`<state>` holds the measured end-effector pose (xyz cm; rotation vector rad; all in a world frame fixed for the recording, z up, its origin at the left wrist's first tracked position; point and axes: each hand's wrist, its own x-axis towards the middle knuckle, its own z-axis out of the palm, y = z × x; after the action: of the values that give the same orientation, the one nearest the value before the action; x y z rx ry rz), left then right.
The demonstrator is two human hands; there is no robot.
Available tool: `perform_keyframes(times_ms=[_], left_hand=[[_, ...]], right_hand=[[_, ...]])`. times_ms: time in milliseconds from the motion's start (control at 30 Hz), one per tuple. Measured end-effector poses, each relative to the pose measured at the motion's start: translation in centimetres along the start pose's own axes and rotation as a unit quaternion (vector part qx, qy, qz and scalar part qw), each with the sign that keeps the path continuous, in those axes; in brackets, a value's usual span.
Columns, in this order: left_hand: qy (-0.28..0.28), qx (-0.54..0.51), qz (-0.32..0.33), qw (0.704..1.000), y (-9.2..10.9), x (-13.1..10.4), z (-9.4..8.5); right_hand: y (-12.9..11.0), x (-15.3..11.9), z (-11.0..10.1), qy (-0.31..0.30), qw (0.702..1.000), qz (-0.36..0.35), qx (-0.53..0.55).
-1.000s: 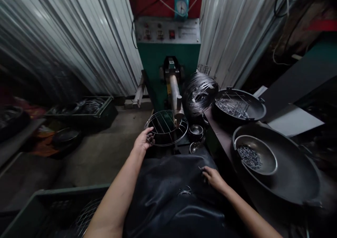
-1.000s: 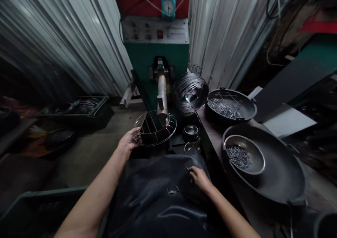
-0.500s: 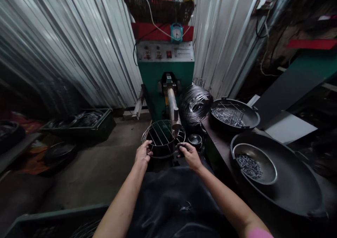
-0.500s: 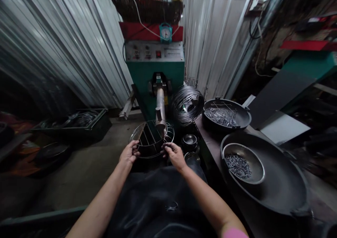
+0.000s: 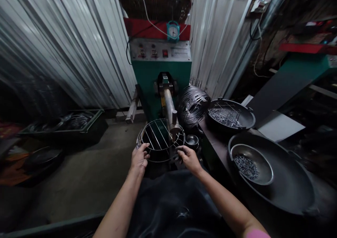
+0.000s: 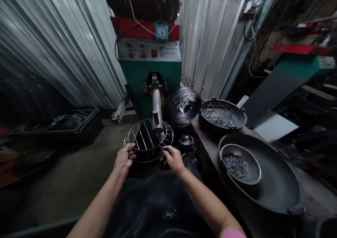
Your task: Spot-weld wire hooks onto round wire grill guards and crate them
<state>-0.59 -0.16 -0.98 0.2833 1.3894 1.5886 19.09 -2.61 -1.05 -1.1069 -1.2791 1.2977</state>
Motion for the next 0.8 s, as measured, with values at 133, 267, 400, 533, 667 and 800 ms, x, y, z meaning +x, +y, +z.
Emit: perform_keyframes(times_ms=[133,267,400,533,667,800], left_hand=[[0.014,-0.002,-0.023,1.0,-0.3,0.2,0.0],[0.021,0.001,-0.015,1.0,-0.5,0.0,0.1],[0.008,0.017,0.006,1.0,-0.3,-0.5,0.3],[-0.004,0.009,0.011,1.0,0.0,-0.8,0.4],[0.001,0.018,0.003,1.0,-0.1,-0.8,0.5],[0.008,0.017,-0.003,1.0,-0.4,-0.5,0.6]], right_hand=[[0.7,-0.4,0.2,0.036,0.997,-0.039,0.05],[2.5,0.0,0.5,0.024,0.999,-0.032,-0.009],[3.0,0.4,0.3,0.006,0.998,-0.02,-0.059],[2.6,0.3,0.2,-0.008,0.998,-0.008,-0.058],[2.5,0.1,0.4,0.002,1.0,-0.005,-0.029],[2.7,0.3,0.5,0.007,1.0,-0.006,-0.018]])
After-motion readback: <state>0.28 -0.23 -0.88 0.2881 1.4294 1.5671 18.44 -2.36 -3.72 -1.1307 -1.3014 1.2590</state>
